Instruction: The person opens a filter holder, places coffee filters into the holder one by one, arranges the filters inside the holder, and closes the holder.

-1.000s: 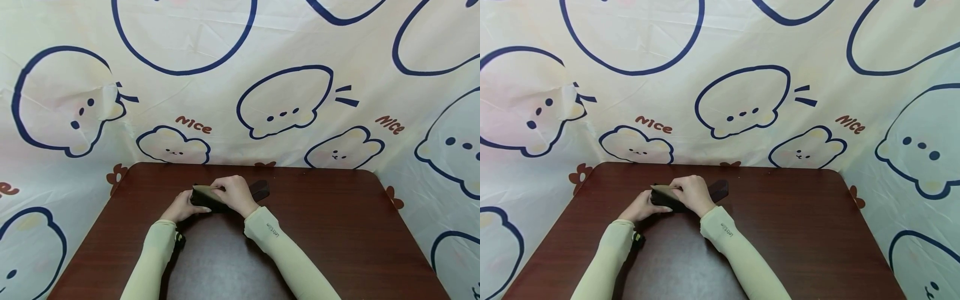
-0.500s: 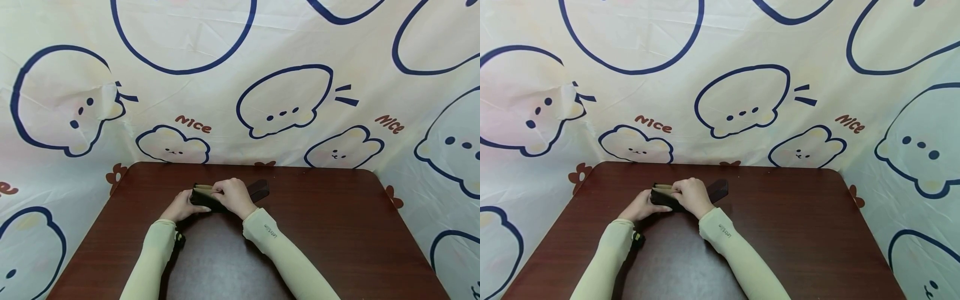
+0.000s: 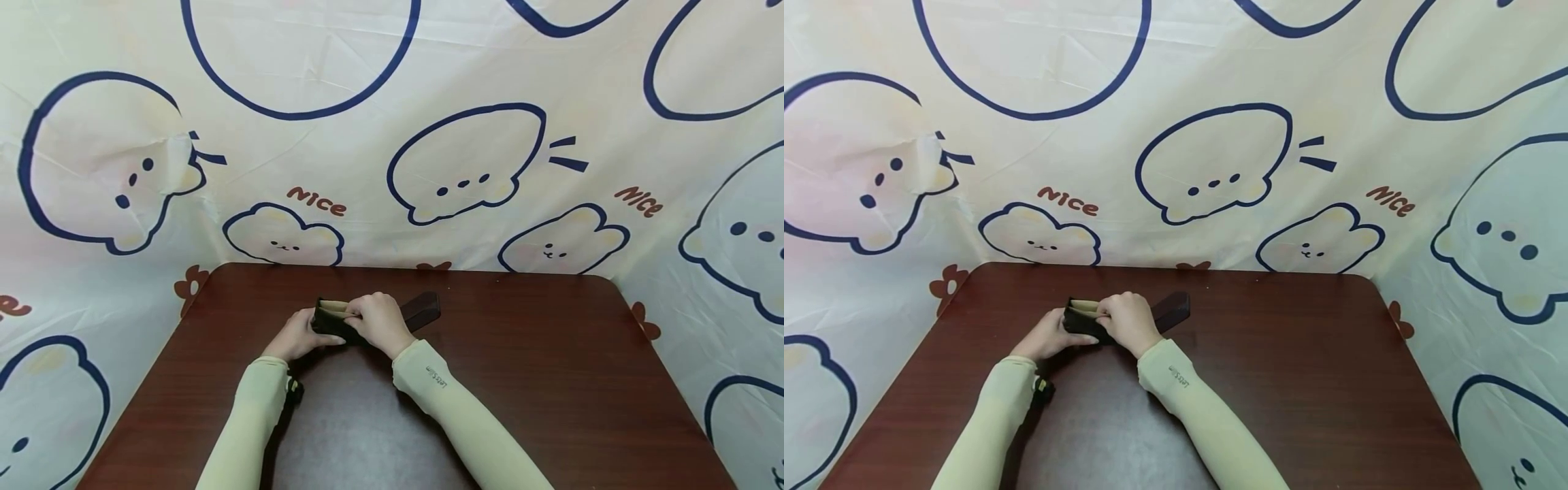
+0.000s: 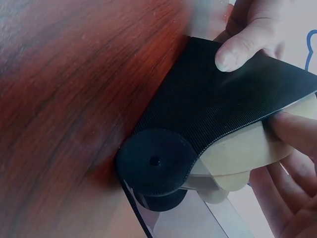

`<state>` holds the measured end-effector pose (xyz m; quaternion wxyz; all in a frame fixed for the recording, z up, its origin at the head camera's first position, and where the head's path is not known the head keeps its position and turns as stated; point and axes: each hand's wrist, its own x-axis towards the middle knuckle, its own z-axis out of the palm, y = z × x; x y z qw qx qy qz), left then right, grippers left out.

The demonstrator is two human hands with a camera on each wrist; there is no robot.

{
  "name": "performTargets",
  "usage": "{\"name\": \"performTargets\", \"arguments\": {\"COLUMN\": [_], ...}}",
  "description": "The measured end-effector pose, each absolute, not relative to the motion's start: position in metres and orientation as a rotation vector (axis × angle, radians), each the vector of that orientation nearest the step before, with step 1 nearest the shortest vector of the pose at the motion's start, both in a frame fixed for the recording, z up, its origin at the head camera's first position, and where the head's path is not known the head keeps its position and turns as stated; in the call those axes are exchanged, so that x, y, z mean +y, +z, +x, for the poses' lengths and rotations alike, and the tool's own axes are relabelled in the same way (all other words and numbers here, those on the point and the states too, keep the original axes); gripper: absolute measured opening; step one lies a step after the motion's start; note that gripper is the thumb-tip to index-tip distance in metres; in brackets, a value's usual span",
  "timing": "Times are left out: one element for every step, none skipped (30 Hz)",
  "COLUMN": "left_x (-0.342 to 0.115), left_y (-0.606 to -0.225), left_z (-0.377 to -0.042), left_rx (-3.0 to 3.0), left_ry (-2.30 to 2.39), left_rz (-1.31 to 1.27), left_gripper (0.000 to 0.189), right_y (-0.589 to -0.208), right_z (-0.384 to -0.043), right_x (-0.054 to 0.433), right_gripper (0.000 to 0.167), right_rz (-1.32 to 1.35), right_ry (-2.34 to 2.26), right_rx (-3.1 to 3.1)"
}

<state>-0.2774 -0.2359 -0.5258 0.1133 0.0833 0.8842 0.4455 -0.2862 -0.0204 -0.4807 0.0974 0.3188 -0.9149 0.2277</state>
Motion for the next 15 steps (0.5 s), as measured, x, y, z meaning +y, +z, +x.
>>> {"name": "performTargets", "arguments": {"left_x": [-0.236,-0.236,-0.236,-0.236,-0.235,-0.235,-0.235,-0.235,-0.235,-0.235,-0.235,-0.235,-0.235,-0.235,-0.235], "left_y": [-0.526,-0.526,-0.526,-0.526,-0.526,-0.526,-0.526,-0.526,-0.526,-0.526,-0.527,-0.527,-0.527,-0.527,-0.527], "left_z": [-0.278,-0.278,-0.277,-0.277,-0.277,-0.277,-0.277,-0.277,-0.277,-0.277,-0.277,-0.277,-0.277,-0.277,-0.277], "left_rx": [2.593,2.593,2.591,2.592,2.593,2.594,2.594,2.594,2.593,2.592,2.589,2.589,2.588,2.590,2.590], "left_ry": [1.308,1.308,1.311,1.313,1.317,1.319,1.324,1.325,1.329,1.329,1.331,1.330,1.332,1.330,1.332], "left_rz": [0.245,0.248,0.248,0.249,0.253,0.256,0.259,0.263,0.265,0.267,0.269,0.270,0.272,0.272,0.270], "left_gripper": [0.048,0.047,0.046,0.045,0.045,0.045,0.045,0.045,0.046,0.046,0.046,0.046,0.046,0.046,0.045], "right_y": [-0.481,-0.481,-0.481,-0.481,-0.481,-0.480,-0.480,-0.480,-0.479,-0.478,-0.477,-0.475,-0.474,-0.472,-0.470], "right_z": [-0.286,-0.286,-0.286,-0.286,-0.286,-0.286,-0.286,-0.286,-0.285,-0.285,-0.284,-0.284,-0.283,-0.283,-0.283], "right_x": [-0.020,-0.020,-0.020,-0.019,-0.019,-0.018,-0.018,-0.017,-0.016,-0.016,-0.015,-0.014,-0.013,-0.012,-0.011], "right_gripper": [0.007,0.007,0.007,0.007,0.007,0.007,0.007,0.008,0.008,0.009,0.010,0.010,0.011,0.011,0.011], "right_rz": [0.943,0.943,0.941,0.939,0.938,0.936,0.932,0.928,0.925,0.921,0.919,0.915,0.914,0.911,0.908], "right_ry": [0.673,0.675,0.678,0.682,0.687,0.690,0.692,0.697,0.703,0.711,0.719,0.724,0.731,0.737,0.740], "right_rx": [-2.706,-2.705,-2.701,-2.696,-2.688,-2.681,-2.673,-2.665,-2.658,-2.653,-2.647,-2.644,-2.641,-2.638,-2.636]}}
